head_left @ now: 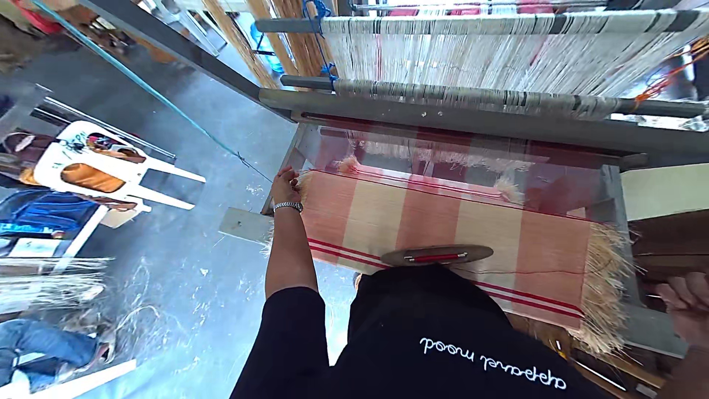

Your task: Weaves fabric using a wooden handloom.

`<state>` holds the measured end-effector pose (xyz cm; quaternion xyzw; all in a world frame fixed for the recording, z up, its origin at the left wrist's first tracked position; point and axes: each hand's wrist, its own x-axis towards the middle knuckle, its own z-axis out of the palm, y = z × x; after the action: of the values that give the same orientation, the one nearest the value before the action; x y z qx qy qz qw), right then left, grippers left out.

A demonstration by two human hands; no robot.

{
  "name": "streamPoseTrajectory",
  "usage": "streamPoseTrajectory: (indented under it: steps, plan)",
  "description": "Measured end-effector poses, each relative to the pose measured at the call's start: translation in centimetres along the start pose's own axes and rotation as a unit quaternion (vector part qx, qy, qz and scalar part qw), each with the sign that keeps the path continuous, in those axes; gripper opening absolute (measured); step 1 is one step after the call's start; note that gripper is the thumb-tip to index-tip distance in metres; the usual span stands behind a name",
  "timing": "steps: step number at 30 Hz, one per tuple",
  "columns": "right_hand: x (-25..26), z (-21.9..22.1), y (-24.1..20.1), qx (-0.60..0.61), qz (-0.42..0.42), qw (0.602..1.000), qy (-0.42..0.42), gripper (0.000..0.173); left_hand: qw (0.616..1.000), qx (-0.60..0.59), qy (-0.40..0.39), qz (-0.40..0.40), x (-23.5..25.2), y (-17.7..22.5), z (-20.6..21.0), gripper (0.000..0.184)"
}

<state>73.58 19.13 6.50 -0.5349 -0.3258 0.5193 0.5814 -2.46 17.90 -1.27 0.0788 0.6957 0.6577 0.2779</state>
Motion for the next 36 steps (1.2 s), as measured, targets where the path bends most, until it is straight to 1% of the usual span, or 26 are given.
streamPoseTrajectory:
  steps: [3,4,5,6,7,8,9,10,11,12,13,14,15,16,17,18,19,21,22,23,25,28,29,33,36]
  plan:
    - [-1.5,2.0,1.6,-0.110,-0.004,0.990,-0.091,0.038,1.000,-0.004,0.009,0.001,-0.4,-0.3,0.6,0.031]
    - [-2.1,3.3,2.2,-0.169,0.001,0.979,-0.113,0.032,1.000,-0.003,0.012,0.008,-0.5,-0.4,0.7,0.029]
    - [-2.7,4.6,2.9,-0.249,0.005,0.959,-0.135,0.026,1.000,0.010,0.012,0.017,-0.5,-0.5,0.8,0.027]
    - [-3.3,6.1,3.4,-0.350,0.008,0.921,-0.172,0.026,0.999,0.027,0.009,0.026,-0.5,-0.7,0.8,0.028]
    - [-3.8,7.5,3.7,-0.452,0.008,0.863,-0.226,0.029,0.998,0.054,0.002,0.036,-0.6,-0.8,0.7,0.031]
    - [-4.1,8.9,3.7,-0.541,0.014,0.790,-0.289,0.028,0.995,0.085,-0.003,0.047,-0.5,-1.0,0.5,0.034]
    - [-4.1,10.1,3.7,-0.607,0.011,0.713,-0.350,0.032,0.991,0.119,-0.007,0.057,-0.5,-1.2,0.1,0.039]
    - [-4.0,11.1,3.4,-0.649,0.005,0.653,-0.390,0.040,0.987,0.148,-0.005,0.067,-0.5,-1.4,-0.4,0.045]
    - [-4.0,12.3,2.4,-0.670,-0.007,0.617,-0.413,0.049,0.982,0.173,-0.001,0.079,-0.5,-1.5,-1.1,0.051]
    - [-3.9,13.7,0.8,-0.674,-0.030,0.603,-0.426,0.055,0.976,0.193,0.011,0.096,-0.8,-1.5,-1.7,0.054]
    - [-3.7,15.4,-1.3,-0.669,-0.053,0.604,-0.431,0.056,0.969,0.213,0.029,0.119,-1.3,-1.5,-2.3,0.055]
    - [-3.5,17.2,-3.5,-0.661,-0.075,0.616,-0.422,0.052,0.961,0.230,0.051,0.147,-2.2,-1.3,-2.8,0.056]
    - [-3.1,19.1,-5.1,-0.653,-0.103,0.634,-0.401,0.047,0.952,0.242,0.070,0.175,-3.5,-1.0,-3.2,0.054]
    - [-2.3,21.0,-5.8,-0.641,-0.145,0.659,-0.366,0.042,0.945,0.248,0.087,0.194,-5.0,-0.6,-3.5,0.053]
    - [-1.1,22.8,-5.4,-0.624,-0.195,0.683,-0.325,0.039,0.941,0.247,0.102,0.206,-6.5,-0.5,-3.7,0.051]
    - [0.3,24.5,-4.2,-0.608,-0.230,0.703,-0.289,0.042,0.940,0.238,0.113,0.218,-7.8,-0.6,-3.9,0.049]
    - [1.6,25.9,-2.2,-0.604,-0.244,0.712,-0.262,0.048,0.941,0.222,0.119,0.224,-8.8,-1.0,-4.1,0.047]
    - [2.2,27.4,2.7,-0.627,-0.245,0.705,-0.222,0.060,0.947,0.199,0.123,0.222,-10.6,-1.6,-5.0,0.045]
    - [1.5,27.7,4.8,-0.648,-0.255,0.691,-0.193,0.067,0.949,0.190,0.122,0.221,-11.0,-1.9,-5.6,0.045]
    - [0.9,27.6,6.0,-0.664,-0.255,0.680,-0.177,0.073,0.950,0.184,0.122,0.220,-11.3,-2.2,-6.3,0.045]
    - [0.8,27.5,6.4,-0.681,-0.250,0.669,-0.165,0.081,0.951,0.183,0.122,0.216,-12.1,-3.0,-7.6,0.044]
    - [2.0,28.0,7.0,-0.680,-0.292,0.660,-0.126,0.081,0.953,0.179,0.121,0.214,-12.2,-3.3,-8.9,0.039]
    - [2.3,28.2,6.8,-0.679,-0.291,0.662,-0.124,0.081,0.956,0.172,0.116,0.207,-12.3,-3.4,-9.1,0.039]
    - [2.8,28.8,6.0,-0.681,-0.253,0.676,-0.121,0.080,0.962,0.167,0.072,0.203,-12.3,-3.0,-7.7,0.041]
    - [0.8,28.3,6.4,-0.685,-0.241,0.676,-0.123,0.081,0.959,0.173,0.030,0.221,-12.1,-2.8,-7.3,0.039]
